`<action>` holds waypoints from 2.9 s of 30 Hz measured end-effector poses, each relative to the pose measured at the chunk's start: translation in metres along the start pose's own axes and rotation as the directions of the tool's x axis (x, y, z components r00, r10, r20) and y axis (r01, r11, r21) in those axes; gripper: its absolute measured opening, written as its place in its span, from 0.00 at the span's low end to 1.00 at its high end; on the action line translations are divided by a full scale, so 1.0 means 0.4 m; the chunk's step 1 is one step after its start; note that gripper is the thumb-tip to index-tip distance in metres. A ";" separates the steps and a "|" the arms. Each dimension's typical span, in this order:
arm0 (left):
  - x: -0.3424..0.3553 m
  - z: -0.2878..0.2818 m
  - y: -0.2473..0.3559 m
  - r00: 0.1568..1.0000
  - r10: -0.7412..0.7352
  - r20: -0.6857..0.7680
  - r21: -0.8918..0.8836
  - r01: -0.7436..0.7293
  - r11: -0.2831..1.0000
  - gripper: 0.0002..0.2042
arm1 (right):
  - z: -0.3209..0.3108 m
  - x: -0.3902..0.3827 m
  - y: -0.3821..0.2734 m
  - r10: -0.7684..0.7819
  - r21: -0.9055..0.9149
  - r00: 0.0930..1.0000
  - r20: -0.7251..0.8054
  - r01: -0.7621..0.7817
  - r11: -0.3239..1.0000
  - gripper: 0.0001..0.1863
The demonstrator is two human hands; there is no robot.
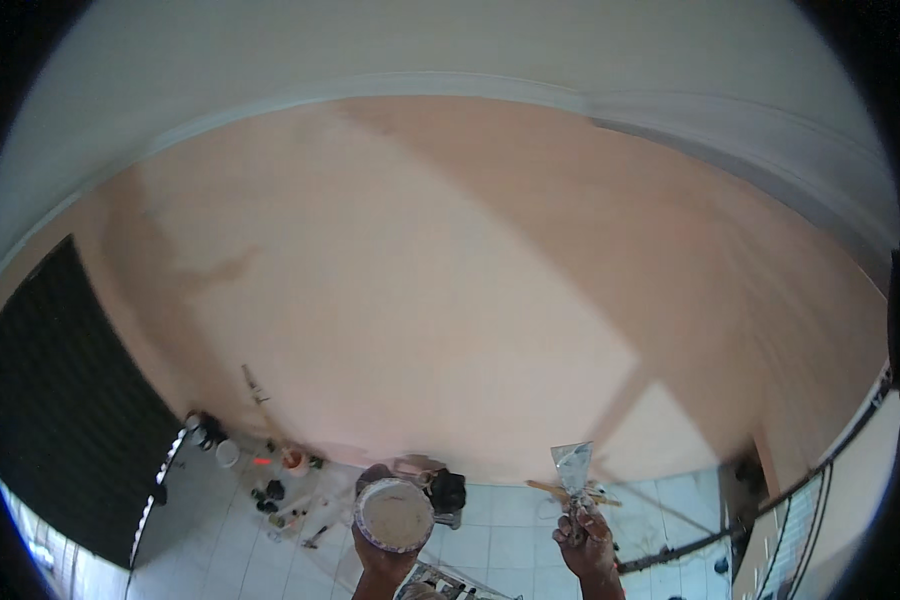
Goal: The person applies white plaster to the ceiling cornice using a putty knife and a small container. They repeatedly scoop plaster from the container and smooth it onto the decorative molding, working along the ceiling edge in a stairwell area.
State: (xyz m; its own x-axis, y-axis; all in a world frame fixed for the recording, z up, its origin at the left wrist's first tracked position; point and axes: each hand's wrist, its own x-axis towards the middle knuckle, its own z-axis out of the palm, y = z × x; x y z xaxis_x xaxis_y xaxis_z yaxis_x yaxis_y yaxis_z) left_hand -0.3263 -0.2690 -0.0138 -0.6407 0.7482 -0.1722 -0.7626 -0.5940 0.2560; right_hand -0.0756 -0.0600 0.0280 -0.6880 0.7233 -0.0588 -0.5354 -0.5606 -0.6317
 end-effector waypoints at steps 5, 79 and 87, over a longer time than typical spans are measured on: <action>0.030 0.052 -0.036 0.975 -0.195 0.110 0.018 0.194 0.981 0.32 | 0.009 -0.061 0.003 -0.133 0.039 0.986 -0.100 0.138 0.990 0.19; 0.550 -0.058 -0.566 0.349 -0.937 0.006 0.484 0.819 0.308 0.32 | -0.214 -0.040 0.202 -0.645 -0.533 0.517 -0.563 0.369 0.761 0.21; 0.622 -0.097 -0.511 0.494 -0.868 0.039 0.469 0.758 0.453 0.34 | -0.247 -0.014 0.213 -0.581 -0.432 0.507 -0.637 0.389 0.814 0.16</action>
State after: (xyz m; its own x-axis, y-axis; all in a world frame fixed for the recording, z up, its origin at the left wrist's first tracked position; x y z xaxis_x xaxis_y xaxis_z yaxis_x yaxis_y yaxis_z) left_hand -0.3336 0.0272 -0.1459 0.3488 0.8972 -0.2708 -0.7892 0.4370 0.4314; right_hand -0.0689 -0.0718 -0.1019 0.2744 0.9489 -0.1556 -0.4912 -0.0008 -0.8710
